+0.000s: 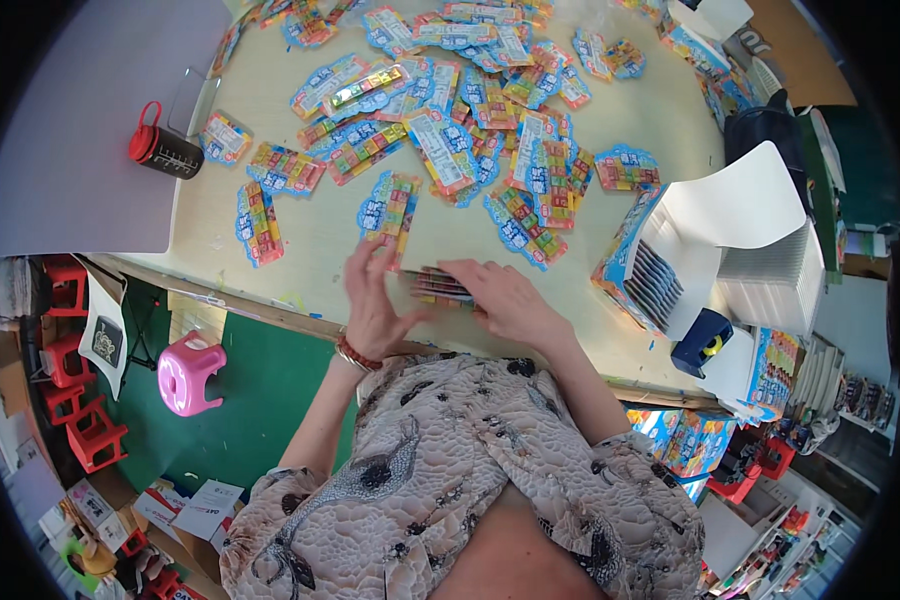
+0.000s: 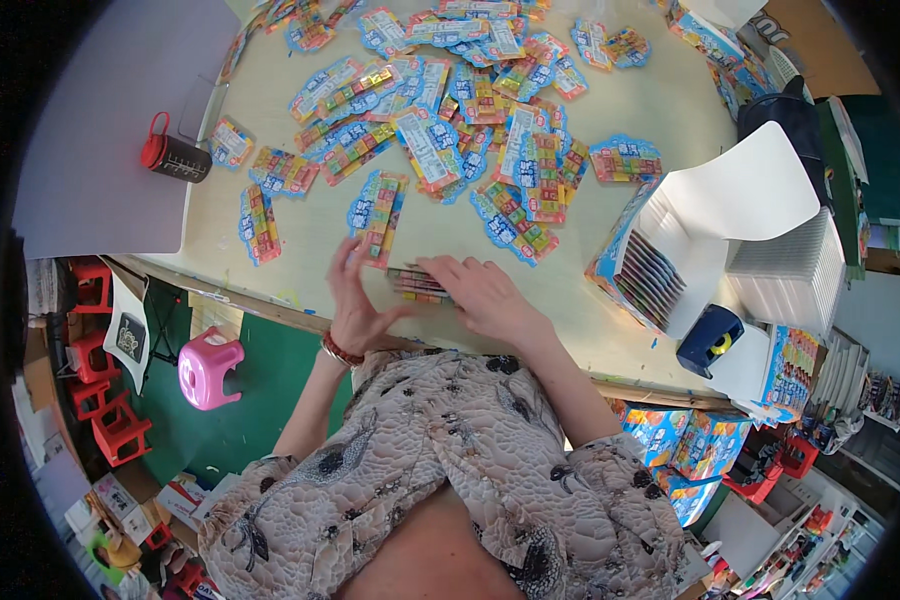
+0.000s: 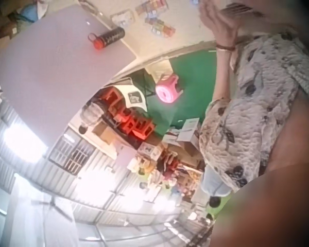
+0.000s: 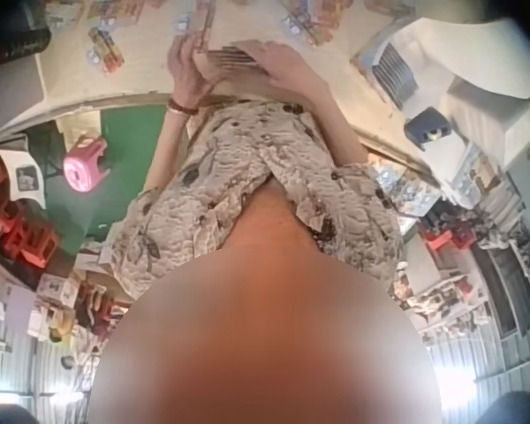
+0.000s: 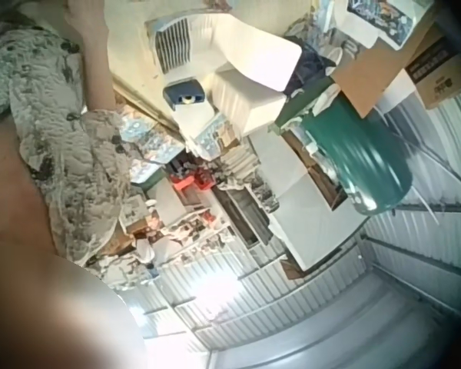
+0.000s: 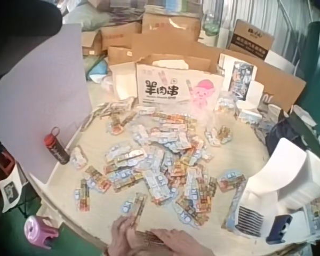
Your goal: Packing small product sachets into retail display boxes.
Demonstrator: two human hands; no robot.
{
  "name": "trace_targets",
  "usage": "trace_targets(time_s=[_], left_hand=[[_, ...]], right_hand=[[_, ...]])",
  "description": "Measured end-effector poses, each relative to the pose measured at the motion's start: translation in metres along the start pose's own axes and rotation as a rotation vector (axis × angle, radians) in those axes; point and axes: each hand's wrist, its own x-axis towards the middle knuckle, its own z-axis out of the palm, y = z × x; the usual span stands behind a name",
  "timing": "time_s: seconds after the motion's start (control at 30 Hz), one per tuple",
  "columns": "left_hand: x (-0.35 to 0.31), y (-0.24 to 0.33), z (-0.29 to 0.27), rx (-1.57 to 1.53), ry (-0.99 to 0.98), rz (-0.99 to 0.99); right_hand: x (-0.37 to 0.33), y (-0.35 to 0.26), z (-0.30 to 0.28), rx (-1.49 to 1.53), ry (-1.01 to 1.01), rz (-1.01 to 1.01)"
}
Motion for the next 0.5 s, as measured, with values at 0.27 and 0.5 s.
trace_targets(time_s=[0.27,0.5], left_hand=[[0.015,-0.020,0.014,-0.561,-0.560,0.071],[0.004,-0.020,0.039,-0.867,-0.472,0.024]], right_hand=[[-0.021,0.008,-0.010,0.040,0.226,-0.057],[-0.036,0.058,0.057,0.724,0.597,0.002]])
